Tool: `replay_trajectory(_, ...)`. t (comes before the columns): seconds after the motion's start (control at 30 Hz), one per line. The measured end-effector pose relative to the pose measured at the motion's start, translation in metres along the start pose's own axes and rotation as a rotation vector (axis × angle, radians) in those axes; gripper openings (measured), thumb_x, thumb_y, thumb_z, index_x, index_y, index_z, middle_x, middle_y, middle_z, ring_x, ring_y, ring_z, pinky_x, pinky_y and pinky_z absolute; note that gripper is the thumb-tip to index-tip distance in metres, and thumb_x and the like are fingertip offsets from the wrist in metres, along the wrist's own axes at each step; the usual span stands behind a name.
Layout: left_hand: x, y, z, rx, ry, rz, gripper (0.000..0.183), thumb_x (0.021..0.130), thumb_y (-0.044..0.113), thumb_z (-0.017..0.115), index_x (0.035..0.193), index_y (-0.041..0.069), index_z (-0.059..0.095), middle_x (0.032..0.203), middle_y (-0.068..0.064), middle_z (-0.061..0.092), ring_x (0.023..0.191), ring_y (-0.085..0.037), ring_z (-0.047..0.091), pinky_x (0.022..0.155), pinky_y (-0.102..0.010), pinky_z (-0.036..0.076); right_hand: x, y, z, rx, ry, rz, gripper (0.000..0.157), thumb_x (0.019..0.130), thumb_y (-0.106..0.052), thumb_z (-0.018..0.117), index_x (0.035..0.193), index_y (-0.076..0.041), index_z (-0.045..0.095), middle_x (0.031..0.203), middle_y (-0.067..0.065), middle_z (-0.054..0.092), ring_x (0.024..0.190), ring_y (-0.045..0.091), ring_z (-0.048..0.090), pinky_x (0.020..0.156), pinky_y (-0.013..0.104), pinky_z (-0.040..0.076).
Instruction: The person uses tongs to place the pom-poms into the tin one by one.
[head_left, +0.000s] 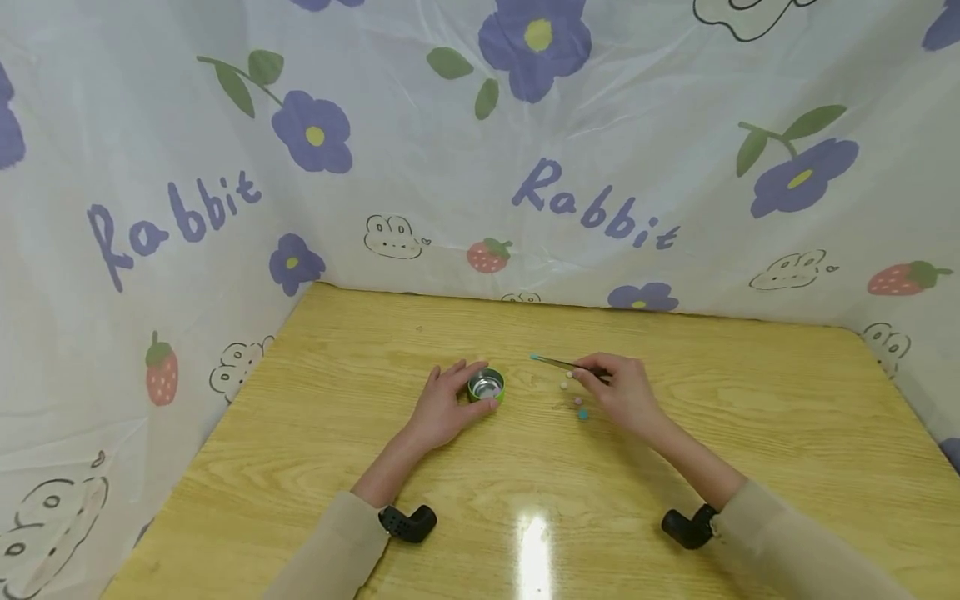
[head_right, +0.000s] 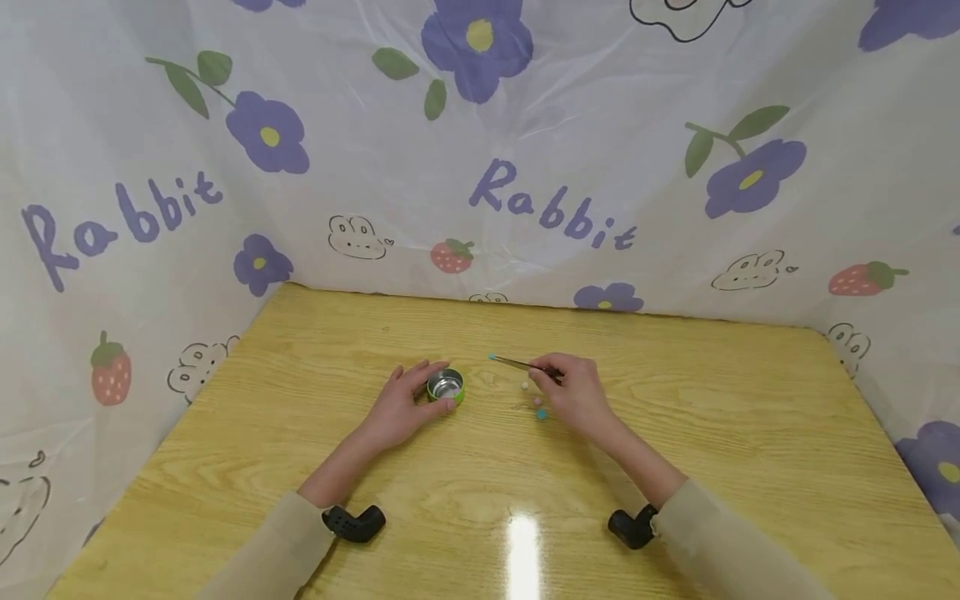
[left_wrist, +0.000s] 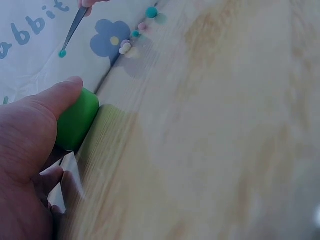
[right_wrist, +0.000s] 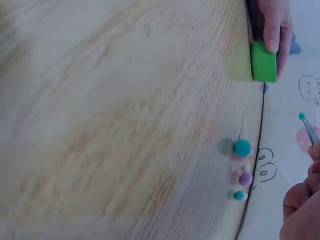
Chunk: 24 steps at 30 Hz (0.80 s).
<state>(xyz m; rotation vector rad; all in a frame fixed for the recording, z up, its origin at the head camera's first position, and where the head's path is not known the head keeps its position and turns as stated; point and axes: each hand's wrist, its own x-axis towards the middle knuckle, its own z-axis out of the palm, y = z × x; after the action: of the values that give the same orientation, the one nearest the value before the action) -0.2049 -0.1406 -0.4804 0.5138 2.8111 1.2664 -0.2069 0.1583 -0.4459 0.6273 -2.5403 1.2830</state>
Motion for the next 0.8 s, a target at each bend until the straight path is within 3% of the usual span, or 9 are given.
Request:
replay_trajectory(0.13,0.001,0.001,0.000,-0.003,0.003,0.006,0.066,0.093,0.035,0.078,0.150,0.012,0.055,0.150,-0.021,0.051,0.148,-0.038,0.034,0.122,-0.062,0.007,0.001,-0.002,0.006,0.017,-0.005,-0.013,0.011,0.097,-0.001,0.070,0.105,0.003,0.077,0.091,0.011,0.075,0.082,0.026,0.073,0.075,0.039,0.062)
replay_trajectory(0.8,0.001,0.002,0.000,0.019,0.014,0.015,0.065,0.093,0.035,0.078,0.149,0.012,0.056,0.148,-0.023,0.052,0.146,-0.040,0.037,0.122,-0.063,0.009,0.011,-0.017,0.032,0.086,-0.033,-0.049,0.010,0.095,0.000,0.072,0.103,0.001,0.078,0.090,0.008,0.075,0.076,0.017,0.070,0.072,0.032,0.061)
